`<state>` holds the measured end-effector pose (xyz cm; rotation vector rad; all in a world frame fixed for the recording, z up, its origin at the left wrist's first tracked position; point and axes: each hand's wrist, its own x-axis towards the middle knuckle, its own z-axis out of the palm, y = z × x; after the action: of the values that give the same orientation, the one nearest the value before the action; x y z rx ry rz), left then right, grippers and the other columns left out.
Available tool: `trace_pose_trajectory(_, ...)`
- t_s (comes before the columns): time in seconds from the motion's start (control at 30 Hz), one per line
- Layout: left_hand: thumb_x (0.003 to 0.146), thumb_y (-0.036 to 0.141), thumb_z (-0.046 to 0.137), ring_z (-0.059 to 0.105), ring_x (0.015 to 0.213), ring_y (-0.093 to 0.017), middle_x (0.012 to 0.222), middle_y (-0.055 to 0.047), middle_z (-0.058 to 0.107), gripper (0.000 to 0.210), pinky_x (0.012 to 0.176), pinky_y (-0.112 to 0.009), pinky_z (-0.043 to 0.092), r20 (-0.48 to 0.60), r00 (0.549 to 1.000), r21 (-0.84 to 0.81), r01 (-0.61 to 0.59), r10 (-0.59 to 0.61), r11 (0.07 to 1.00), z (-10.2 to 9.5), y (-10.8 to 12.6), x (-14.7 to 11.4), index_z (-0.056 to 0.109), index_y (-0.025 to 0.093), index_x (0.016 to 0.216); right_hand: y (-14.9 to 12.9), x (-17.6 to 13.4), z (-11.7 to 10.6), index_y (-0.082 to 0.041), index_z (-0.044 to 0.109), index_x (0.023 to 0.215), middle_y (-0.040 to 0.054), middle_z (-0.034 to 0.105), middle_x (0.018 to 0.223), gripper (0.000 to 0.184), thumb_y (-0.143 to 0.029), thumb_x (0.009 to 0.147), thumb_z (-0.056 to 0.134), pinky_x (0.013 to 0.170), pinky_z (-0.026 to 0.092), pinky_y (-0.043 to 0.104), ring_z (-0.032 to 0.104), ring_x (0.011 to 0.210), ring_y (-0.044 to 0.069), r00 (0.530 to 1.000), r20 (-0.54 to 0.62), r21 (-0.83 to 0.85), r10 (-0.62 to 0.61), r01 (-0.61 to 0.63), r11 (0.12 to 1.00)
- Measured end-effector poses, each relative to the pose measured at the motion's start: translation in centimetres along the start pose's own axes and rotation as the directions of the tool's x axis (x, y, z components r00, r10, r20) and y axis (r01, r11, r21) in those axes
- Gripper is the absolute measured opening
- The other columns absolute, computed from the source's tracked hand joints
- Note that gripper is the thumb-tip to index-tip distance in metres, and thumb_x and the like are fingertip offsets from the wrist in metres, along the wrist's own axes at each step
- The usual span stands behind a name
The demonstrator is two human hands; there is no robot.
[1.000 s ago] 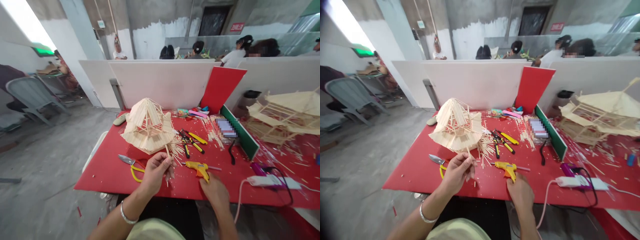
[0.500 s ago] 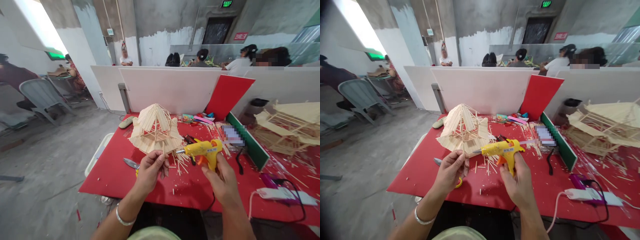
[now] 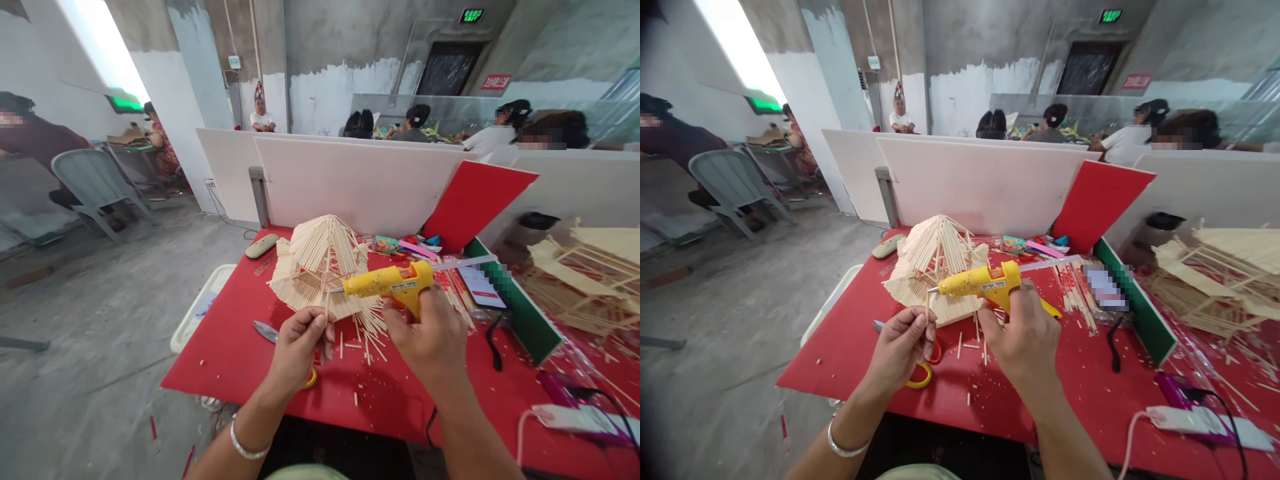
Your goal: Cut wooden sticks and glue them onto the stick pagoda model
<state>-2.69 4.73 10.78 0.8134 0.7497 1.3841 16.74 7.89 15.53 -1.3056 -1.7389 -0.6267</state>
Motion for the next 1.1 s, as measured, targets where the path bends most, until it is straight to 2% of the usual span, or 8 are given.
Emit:
trace_pose_trajectory(0.57,0.082,0.038,0.069,0.051,0.04,-0.006,0.061,0.002,0.058,0.025,0.038,-0.016,0.037,-0.006,1.0,-0.039,0.023,-0.024,0.999,-0.6,0.0,0.6,0.064,0.013,0.085,0.0,-0.2,1.1,-0.017,0.055,0.089,0.0033,0.058,0.075,0.018,-0.032,0.08,0.06,0.053,0.038,0.027,0.056,0.064,0.016,0.999,0.005,-0.072,-0.039,0.039,0.997)
trace_pose_trajectory(0.7,0.082,0.038,0.069,0.051,0.041,-0.006,0.063,0.001,0.058,0.025,0.037,-0.016,0.037,-0.006,1.0,-0.068,0.019,-0.019,0.998,0.0,0.1,0.8,0.064,0.013,0.085,0.2,-0.3,1.2,-0.017,0.055,0.09,0.0048,0.061,0.077,0.019,-0.032,0.08,0.059,0.053,0.038,0.028,0.057,0.065,0.017,0.999,0.011,-0.101,-0.045,0.045,0.994)
trace_pose_trajectory(0.93,0.079,0.039,0.072,0.051,0.043,-0.005,0.066,0.001,0.061,0.028,0.036,-0.015,0.035,-0.071,0.997,-0.142,-0.011,0.001,0.99,1.9,0.6,2.1,0.061,0.014,0.084,0.5,1.6,1.5,-0.014,0.056,0.098,0.0109,0.067,0.092,0.027,-0.034,0.081,0.06,0.052,0.034,0.028,0.057,0.065,0.017,0.995,-0.086,-0.27,-0.058,0.032,0.962)
trace_pose_trajectory(1.1,0.08,0.04,0.071,0.051,0.042,-0.005,0.066,0.002,0.062,0.028,0.036,-0.015,0.033,-0.059,0.998,-0.163,-0.024,0.014,0.986,2.1,0.5,3.0,0.058,0.015,0.085,0.2,3.0,2.1,-0.016,0.056,0.094,0.0078,0.066,0.089,0.018,-0.03,0.083,0.056,0.053,0.032,0.029,0.056,0.068,0.016,0.992,-0.059,-0.313,-0.115,0.091,0.945)
